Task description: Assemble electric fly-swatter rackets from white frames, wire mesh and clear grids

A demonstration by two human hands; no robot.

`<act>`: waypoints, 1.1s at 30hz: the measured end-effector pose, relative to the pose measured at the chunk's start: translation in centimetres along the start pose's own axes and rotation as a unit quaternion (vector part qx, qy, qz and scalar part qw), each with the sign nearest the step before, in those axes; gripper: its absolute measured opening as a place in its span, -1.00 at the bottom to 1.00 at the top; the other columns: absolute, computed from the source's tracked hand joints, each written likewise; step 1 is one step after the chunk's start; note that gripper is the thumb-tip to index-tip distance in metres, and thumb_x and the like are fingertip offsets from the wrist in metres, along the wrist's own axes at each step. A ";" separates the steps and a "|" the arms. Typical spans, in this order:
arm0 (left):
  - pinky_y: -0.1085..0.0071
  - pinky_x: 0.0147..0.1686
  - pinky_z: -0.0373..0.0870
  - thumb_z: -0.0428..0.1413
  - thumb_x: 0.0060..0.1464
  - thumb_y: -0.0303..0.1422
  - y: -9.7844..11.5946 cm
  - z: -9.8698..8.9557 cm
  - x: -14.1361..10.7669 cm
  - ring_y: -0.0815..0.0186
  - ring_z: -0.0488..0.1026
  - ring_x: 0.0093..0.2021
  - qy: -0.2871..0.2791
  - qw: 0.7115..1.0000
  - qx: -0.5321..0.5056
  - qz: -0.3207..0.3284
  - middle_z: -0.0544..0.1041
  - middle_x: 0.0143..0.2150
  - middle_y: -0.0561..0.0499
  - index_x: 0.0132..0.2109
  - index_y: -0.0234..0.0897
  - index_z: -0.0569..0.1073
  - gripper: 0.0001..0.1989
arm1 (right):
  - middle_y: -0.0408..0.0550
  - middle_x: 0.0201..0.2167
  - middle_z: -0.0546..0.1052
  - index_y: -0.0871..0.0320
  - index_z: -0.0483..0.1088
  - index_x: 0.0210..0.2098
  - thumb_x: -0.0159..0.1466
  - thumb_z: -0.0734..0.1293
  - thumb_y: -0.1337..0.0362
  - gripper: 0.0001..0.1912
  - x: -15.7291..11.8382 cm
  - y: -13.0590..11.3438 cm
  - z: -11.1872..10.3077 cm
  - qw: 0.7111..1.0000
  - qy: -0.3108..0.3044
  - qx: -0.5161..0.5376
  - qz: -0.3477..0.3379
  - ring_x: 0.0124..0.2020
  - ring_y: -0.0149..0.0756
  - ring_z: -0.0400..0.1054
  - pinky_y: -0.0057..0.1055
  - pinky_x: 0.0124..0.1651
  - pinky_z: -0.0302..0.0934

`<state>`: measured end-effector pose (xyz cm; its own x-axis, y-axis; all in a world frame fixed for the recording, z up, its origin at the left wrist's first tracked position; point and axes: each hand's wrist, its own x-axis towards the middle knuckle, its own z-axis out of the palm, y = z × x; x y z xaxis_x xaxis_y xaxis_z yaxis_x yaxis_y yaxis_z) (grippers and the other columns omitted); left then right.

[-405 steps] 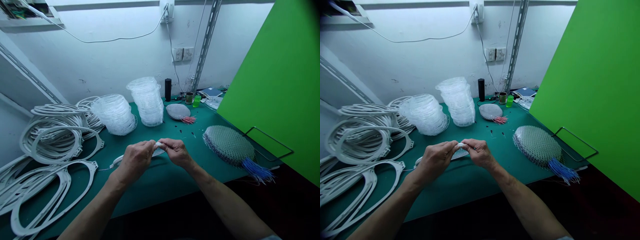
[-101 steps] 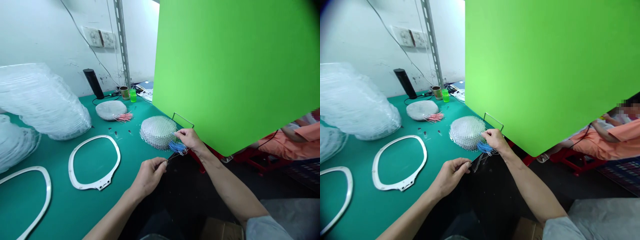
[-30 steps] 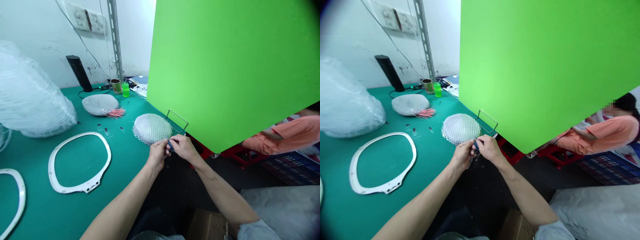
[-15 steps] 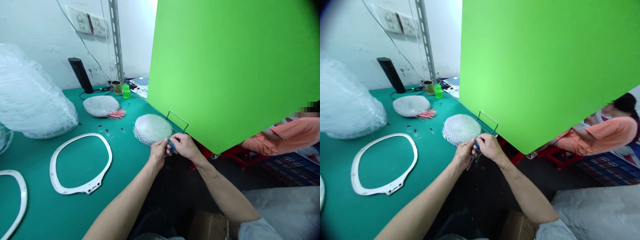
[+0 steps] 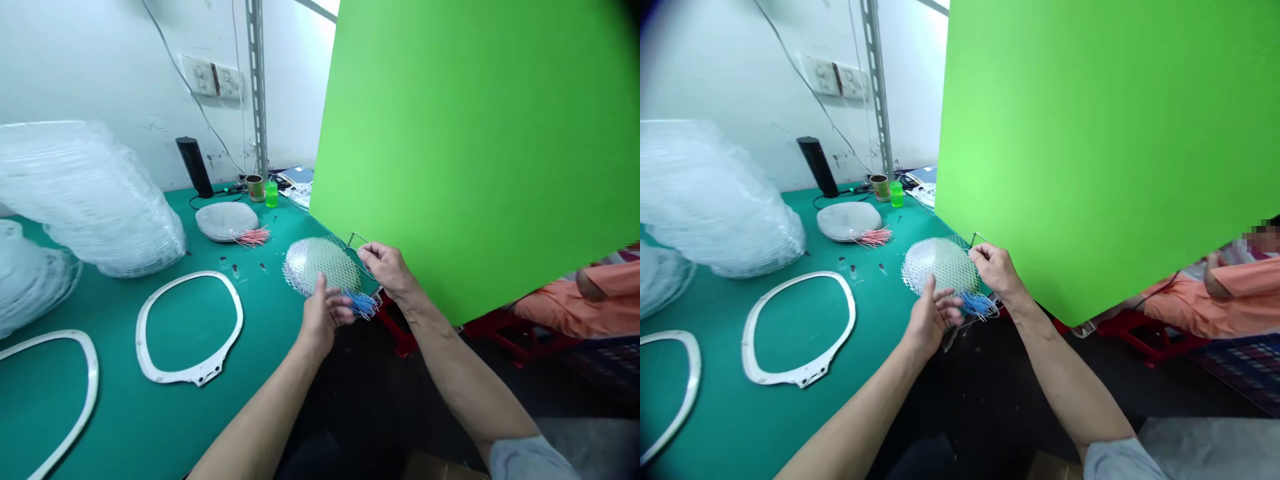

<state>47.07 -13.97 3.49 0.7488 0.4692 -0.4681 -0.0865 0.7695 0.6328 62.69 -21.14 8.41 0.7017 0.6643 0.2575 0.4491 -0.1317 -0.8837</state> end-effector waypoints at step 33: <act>0.50 -0.28 0.58 0.26 0.15 -0.52 14.6 -14.0 -7.9 0.41 0.54 -0.34 -0.031 0.956 -0.107 0.270 0.57 -0.29 -0.01 -0.15 -0.36 0.56 -0.89 | 0.07 -0.08 0.62 0.13 0.55 -0.16 0.45 0.25 0.12 -0.71 -2.4 4.1 4.9 0.887 -0.168 -0.404 -0.151 0.03 -0.07 0.43 0.15 0.30 0.05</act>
<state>30.75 -0.35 7.81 0.5939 0.8018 -0.0658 -0.5995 0.4956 0.6285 60.11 -19.71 2.27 0.3391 0.9226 0.1841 0.9329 -0.3045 -0.1921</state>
